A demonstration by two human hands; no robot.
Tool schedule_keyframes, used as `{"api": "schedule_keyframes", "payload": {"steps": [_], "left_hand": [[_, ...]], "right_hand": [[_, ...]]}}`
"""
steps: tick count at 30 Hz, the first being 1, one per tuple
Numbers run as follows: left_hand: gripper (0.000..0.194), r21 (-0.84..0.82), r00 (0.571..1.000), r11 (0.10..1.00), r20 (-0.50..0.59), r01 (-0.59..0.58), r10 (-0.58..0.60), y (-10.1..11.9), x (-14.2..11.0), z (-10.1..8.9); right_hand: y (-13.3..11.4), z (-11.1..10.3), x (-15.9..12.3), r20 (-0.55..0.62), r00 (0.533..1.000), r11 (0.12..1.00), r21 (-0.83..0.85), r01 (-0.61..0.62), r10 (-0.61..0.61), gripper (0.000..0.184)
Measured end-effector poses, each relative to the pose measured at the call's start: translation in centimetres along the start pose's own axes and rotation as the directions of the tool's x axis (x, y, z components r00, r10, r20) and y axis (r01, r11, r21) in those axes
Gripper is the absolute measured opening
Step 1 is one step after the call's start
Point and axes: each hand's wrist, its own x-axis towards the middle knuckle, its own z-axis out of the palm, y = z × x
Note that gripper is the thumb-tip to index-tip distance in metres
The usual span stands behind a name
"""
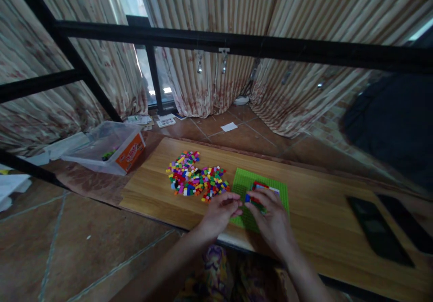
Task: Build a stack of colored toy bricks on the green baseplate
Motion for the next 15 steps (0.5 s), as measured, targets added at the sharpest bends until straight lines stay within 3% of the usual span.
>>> {"api": "schedule_keyframes", "payload": {"steps": [4, 8, 15], "left_hand": [[0.023, 0.323, 0.989, 0.938, -0.033, -0.129, 0.147, -0.8, 3.0, 2.1], [0.037, 0.605, 0.964, 0.761, 0.044, -0.235, 0.262, -1.4, 5.0, 2.9], [0.042, 0.728, 0.922, 0.574, 0.230, -0.376, 0.312, -1.6, 5.4, 3.2]], "right_hand": [[3.1, -0.9, 2.4, -0.003, 0.997, 0.972, -0.223, 0.069, -0.071, 0.026], [4.5, -0.5, 3.3, 0.029, 0.995, 0.945, -0.310, 0.104, -0.100, 0.025], [4.6, 0.0, 3.6, -0.003, 0.998, 0.944, -0.326, 0.058, -0.062, 0.024]]}}
